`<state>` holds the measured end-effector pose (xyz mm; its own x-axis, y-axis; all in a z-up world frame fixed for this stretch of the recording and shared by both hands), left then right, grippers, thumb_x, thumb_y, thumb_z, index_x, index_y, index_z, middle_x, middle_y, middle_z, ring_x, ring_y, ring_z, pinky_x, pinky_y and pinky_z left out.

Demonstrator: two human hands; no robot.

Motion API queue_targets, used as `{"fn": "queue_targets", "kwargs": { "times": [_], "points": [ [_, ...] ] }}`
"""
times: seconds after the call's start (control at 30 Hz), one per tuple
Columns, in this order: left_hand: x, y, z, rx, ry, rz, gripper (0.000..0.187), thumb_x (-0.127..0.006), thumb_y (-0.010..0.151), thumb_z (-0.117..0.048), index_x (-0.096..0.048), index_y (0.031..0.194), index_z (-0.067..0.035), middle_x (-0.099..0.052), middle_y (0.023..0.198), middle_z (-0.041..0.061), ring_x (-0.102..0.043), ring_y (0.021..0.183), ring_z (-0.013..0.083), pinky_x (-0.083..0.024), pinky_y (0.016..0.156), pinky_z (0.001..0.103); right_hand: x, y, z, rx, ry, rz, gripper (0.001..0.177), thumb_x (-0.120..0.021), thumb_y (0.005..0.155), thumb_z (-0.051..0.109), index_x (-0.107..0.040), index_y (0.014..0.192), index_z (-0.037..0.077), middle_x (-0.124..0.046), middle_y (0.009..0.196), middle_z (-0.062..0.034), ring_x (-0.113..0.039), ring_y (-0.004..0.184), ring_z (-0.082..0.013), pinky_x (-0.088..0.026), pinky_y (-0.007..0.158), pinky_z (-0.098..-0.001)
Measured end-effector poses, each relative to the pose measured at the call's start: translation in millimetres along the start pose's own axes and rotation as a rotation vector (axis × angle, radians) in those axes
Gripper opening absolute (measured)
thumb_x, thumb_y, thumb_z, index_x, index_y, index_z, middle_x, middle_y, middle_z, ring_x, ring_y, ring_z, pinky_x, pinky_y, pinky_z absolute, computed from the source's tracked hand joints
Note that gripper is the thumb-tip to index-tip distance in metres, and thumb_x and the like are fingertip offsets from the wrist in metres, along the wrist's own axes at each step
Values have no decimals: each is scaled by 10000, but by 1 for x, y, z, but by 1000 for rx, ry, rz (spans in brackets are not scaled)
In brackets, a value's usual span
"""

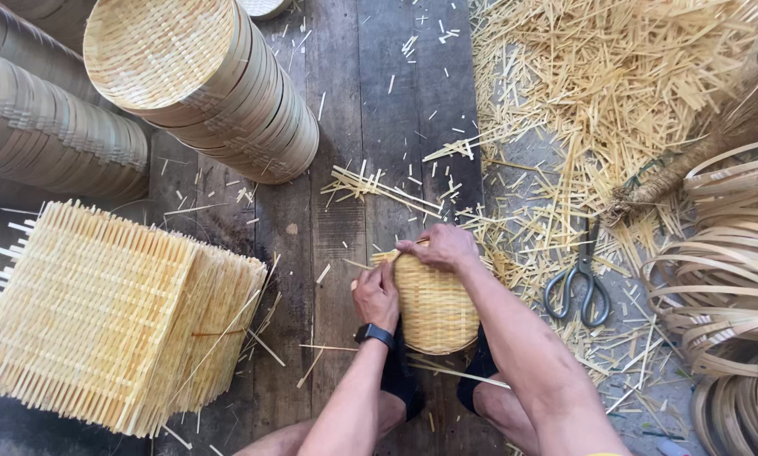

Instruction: The person weaves bamboo trays by placing a circular bamboo frame onto a square woven mat, folding the mat over the frame, and trimming the excess with shears. The person repeats this process multiple times, stacking the finished trays.

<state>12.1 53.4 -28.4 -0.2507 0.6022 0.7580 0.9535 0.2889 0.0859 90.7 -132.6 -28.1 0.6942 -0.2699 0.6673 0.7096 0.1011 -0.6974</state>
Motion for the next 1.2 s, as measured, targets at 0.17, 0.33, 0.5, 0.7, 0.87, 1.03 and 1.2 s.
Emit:
{"fn": "queue_targets", "kwargs": {
  "times": [0.17, 0.33, 0.5, 0.7, 0.87, 1.03, 1.2],
  "points": [
    [-21, -5, 43, 315, -262, 109, 384, -712, 907, -425, -799, 946, -52, -731, 710, 150, -697, 630, 199, -541, 644, 371, 5, -8, 6, -12, 32, -33, 830, -416, 717, 962, -770, 1174, 367, -773, 1039, -87, -736, 976, -237, -590, 850, -446],
    [-35, -2, 61, 396, -256, 132, 367, -752, 903, -394, -805, 906, -31, -725, 662, 127, -657, 593, 121, -521, 617, 330, 19, -7, 8, -5, 86, -101, 843, -507, 722, 940, -798, 1119, 255, -756, 1041, -103, -718, 986, -280, -555, 874, -458],
    [-58, -3, 89, 547, -498, 152, 344, -812, 872, -349, -813, 897, -6, -762, 765, 53, -628, 671, 95, -525, 653, 295, -2, 3, -1, -70, 85, 9, 831, -511, 749, 910, -853, 950, 179, -788, 1017, -101, -744, 999, -270, -579, 896, -432],
    [-49, -6, 82, 501, -722, -2, 349, -853, 806, -315, -777, 957, -10, -764, 909, 46, -675, 792, 101, -544, 745, 269, 38, -12, 54, 396, -132, -606, 670, -544, 770, 780, -821, 1023, 224, -759, 1033, -154, -705, 1011, -351, -538, 825, -506],
    [-36, -45, 85, 541, -319, 51, 439, -738, 982, -418, -804, 953, 14, -735, 804, 140, -654, 740, 151, -510, 737, 328, -7, 0, 50, 253, -136, -46, 645, -516, 845, 823, -785, 1113, 302, -752, 1064, -107, -704, 1032, -298, -544, 907, -429],
    [-48, -41, 100, 715, -621, 162, 429, -775, 884, -454, -822, 929, -30, -772, 839, 118, -617, 730, 130, -524, 688, 352, -11, 2, 59, 171, -173, 97, 648, -488, 846, 826, -819, 1048, 306, -781, 999, -67, -751, 969, -236, -581, 872, -407],
    [-35, -28, 95, 747, -413, 247, 389, -781, 824, -402, -836, 963, -43, -804, 909, 157, -704, 811, 198, -545, 784, 366, 10, -5, 57, 241, -5, -96, 588, -586, 861, 718, -774, 1153, 244, -724, 1133, -115, -676, 1091, -298, -527, 945, -440]
  ]
}}
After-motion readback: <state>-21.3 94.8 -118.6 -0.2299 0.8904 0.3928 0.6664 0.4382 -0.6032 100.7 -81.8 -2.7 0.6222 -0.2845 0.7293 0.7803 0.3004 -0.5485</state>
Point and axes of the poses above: each hand's wrist, its own y-axis towards the middle knuckle, its own x-axis out of the back of the hand, z = x × y, the point moved 9 cm from there along y, towards the middle knuckle
